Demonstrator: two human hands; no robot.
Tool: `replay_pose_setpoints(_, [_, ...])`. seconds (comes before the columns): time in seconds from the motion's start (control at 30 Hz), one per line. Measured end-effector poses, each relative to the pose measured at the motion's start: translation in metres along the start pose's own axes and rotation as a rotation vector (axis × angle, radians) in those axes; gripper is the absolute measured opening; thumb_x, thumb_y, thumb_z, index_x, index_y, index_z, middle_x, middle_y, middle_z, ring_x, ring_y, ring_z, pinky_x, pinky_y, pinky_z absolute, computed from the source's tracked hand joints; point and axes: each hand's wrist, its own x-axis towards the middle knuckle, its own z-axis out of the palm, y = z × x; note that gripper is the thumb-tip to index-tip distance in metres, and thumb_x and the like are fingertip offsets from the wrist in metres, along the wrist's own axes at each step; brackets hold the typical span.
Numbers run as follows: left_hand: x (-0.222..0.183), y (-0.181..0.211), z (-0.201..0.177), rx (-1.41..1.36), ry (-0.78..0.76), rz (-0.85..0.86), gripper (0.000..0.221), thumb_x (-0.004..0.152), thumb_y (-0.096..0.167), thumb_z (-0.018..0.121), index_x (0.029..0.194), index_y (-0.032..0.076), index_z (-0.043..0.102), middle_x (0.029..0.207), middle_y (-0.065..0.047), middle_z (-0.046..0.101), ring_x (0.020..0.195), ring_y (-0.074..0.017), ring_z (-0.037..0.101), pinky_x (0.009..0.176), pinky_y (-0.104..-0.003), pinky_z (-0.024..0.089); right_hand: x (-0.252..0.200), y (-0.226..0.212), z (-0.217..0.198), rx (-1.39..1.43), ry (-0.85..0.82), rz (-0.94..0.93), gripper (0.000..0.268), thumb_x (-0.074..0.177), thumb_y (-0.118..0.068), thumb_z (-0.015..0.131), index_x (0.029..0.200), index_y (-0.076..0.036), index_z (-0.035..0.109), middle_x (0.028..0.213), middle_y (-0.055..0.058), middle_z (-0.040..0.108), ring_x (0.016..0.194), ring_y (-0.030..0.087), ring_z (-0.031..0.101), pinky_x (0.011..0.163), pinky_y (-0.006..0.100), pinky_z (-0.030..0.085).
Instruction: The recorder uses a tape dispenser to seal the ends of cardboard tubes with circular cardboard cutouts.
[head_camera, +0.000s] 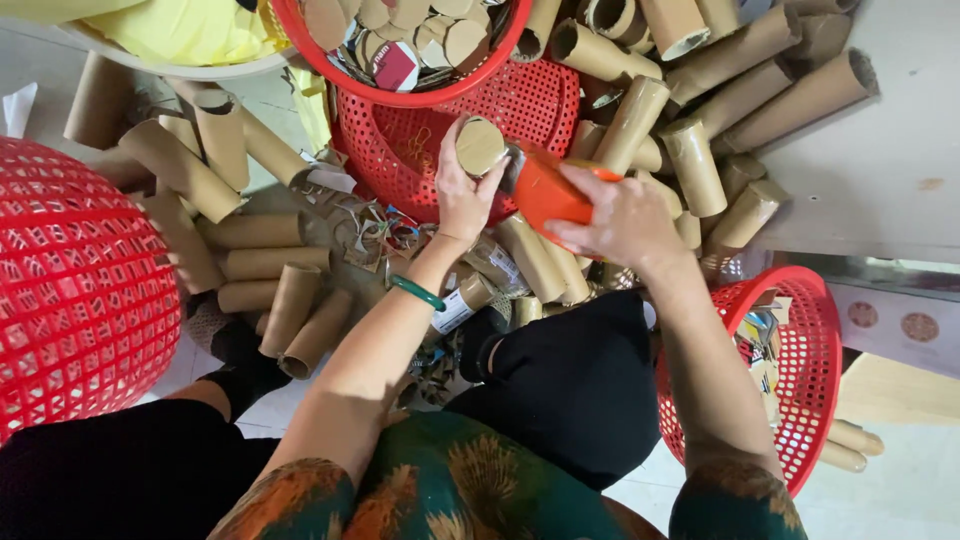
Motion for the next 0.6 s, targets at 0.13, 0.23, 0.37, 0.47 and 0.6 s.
replay_pose_setpoints(0.13, [0.02,0.003,-0.022,0.138,-0.104,0.107,0.074,0.084,0.011,0.084,0.148,0.008,0.047,0.139,-0.022,0.054,0.131,-0.0343,0.058,0.116,-0.041,0.048,-0.005,0.001,0.031,-0.245,0.211,-0.202,0.084,0.078,-0.063,0.077,0.143,-0.012,0.063,0.091,0.018,0.074,0.08,0.034,0.073,0.082,0.046,0.058])
replay_pose_setpoints(0.23, [0.045,0.009,-0.045,0.199,-0.266,0.17,0.077,0.079,0.011,0.085,0.147,0.01,0.048,0.134,-0.022,0.054,0.128,-0.0356,0.057,0.113,-0.042,0.047,-0.003,0.003,0.014,-0.082,0.153,-0.123,0.082,0.079,-0.062,0.077,0.144,-0.014,0.061,0.09,0.017,0.075,0.076,0.036,0.072,0.077,0.047,0.058])
replay_pose_setpoints(0.37, [0.062,0.005,-0.069,0.21,-0.498,0.122,0.077,0.085,0.014,0.085,0.15,0.011,0.045,0.143,-0.016,0.058,0.135,-0.0327,0.057,0.117,-0.042,0.045,-0.007,0.017,0.003,0.177,0.084,-0.023,0.075,0.081,-0.057,0.077,0.141,-0.015,0.064,0.099,0.022,0.075,0.081,0.039,0.073,0.08,0.047,0.058])
replay_pose_setpoints(0.47, [0.062,0.011,-0.073,0.186,-0.58,0.092,0.08,0.087,0.015,0.085,0.153,0.01,0.04,0.149,-0.016,0.055,0.14,-0.0321,0.054,0.12,-0.042,0.043,-0.017,0.03,0.0,0.381,0.074,-0.01,0.069,0.084,-0.049,0.076,0.14,-0.01,0.065,0.109,0.021,0.074,0.093,0.035,0.073,0.087,0.044,0.056])
replay_pose_setpoints(0.6, [0.059,0.019,-0.076,0.147,-0.535,0.168,0.092,0.079,0.015,0.089,0.153,0.007,0.035,0.153,-0.021,0.044,0.143,-0.0369,0.045,0.12,-0.045,0.038,-0.027,0.041,-0.004,0.751,0.056,-0.018,0.066,0.084,-0.035,0.079,0.139,-0.001,0.061,0.119,0.016,0.075,0.107,0.021,0.072,0.097,0.033,0.054])
